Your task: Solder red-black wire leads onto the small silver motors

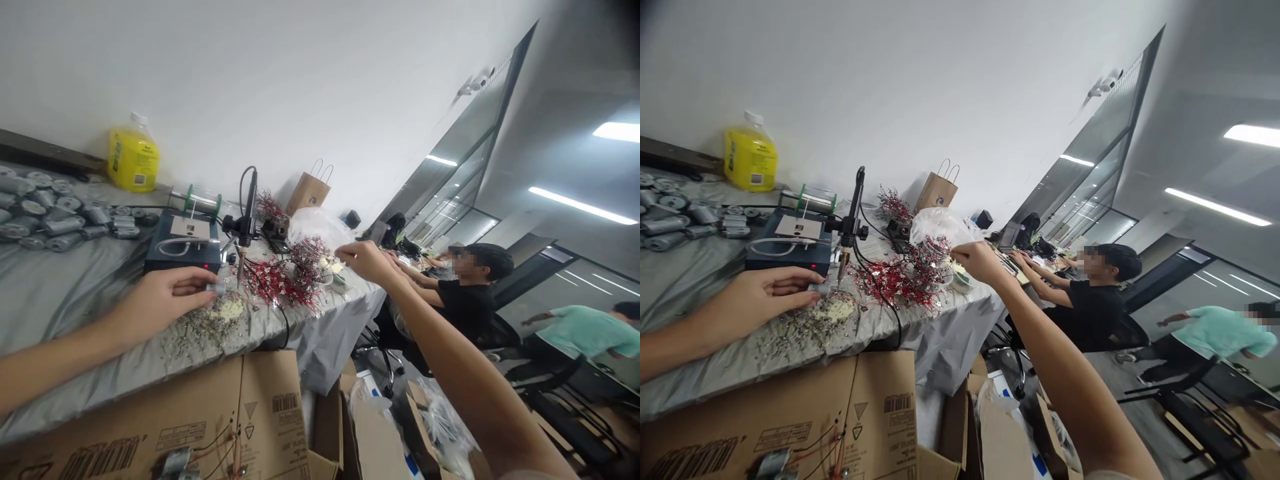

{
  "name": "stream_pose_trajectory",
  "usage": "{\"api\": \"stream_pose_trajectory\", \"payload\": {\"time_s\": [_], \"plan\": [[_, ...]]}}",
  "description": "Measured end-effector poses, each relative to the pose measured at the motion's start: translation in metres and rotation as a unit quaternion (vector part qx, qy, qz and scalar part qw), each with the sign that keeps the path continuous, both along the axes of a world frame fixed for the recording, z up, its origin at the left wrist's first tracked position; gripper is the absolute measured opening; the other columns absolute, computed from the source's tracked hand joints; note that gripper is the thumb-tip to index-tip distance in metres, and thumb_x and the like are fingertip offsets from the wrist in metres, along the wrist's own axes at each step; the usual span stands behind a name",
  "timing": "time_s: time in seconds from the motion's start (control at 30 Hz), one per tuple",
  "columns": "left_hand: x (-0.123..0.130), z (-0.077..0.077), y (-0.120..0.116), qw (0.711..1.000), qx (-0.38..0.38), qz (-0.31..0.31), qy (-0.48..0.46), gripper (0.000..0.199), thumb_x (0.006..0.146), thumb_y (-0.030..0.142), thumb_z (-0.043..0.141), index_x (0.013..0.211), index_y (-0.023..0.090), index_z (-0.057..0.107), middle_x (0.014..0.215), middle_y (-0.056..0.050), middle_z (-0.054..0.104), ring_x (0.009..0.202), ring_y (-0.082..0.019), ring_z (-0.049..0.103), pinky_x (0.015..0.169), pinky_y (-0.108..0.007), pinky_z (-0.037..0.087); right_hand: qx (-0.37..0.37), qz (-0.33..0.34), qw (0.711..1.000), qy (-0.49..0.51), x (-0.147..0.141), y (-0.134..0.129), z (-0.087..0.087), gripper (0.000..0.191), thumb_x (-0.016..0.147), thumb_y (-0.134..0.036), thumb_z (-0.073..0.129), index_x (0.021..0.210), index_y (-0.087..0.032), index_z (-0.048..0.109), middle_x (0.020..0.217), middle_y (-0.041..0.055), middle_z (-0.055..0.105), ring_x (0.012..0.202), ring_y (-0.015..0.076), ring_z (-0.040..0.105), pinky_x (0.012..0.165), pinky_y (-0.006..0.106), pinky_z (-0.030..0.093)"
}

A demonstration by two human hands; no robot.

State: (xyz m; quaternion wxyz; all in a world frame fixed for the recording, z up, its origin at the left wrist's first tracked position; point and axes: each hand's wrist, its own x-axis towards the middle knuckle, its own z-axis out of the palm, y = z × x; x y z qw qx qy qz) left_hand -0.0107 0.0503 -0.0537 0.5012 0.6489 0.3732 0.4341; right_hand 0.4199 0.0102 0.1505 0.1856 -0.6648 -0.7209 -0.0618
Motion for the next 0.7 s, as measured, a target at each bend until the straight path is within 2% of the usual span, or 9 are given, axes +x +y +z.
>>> {"api": "stream_pose_trajectory", "payload": {"time_s": [0.37,0.5,0.7], "plan": [[0.001,0.0,0.001,1.0,-0.008,0.01,0.002,0.056,0.069,0.056,0.09,0.111,0.019,0.084,0.115,-0.013,0.087,0.107,-0.035,0.084,0.102,-0.043,0.069,0.06,-0.051,0.997,0.004,0.024,0.0,-0.007,0.034,0.11,-0.047,0.073,0.128,-0.019,0.075,0.126,0.0072,0.077,0.104,0.0226,0.077,0.09,0.04,0.068],[0.001,0.001,0.001,1.0,-0.013,0.012,0.001,0.056,0.068,0.056,0.09,0.111,0.02,0.084,0.117,-0.014,0.086,0.11,-0.037,0.084,0.105,-0.046,0.068,0.055,-0.06,0.997,-0.008,0.028,0.006,0.003,0.033,0.109,-0.047,0.074,0.123,-0.018,0.077,0.125,0.0062,0.077,0.106,0.024,0.077,0.093,0.041,0.068],[0.001,0.003,0.0,0.999,-0.022,0.024,0.001,0.059,0.065,0.057,0.09,0.109,0.019,0.084,0.117,-0.015,0.086,0.111,-0.039,0.084,0.109,-0.053,0.067,0.059,-0.094,0.994,-0.012,0.032,0.019,0.018,0.033,0.109,-0.047,0.074,0.127,-0.018,0.076,0.129,0.0076,0.077,0.109,0.0242,0.076,0.095,0.043,0.067]]}}
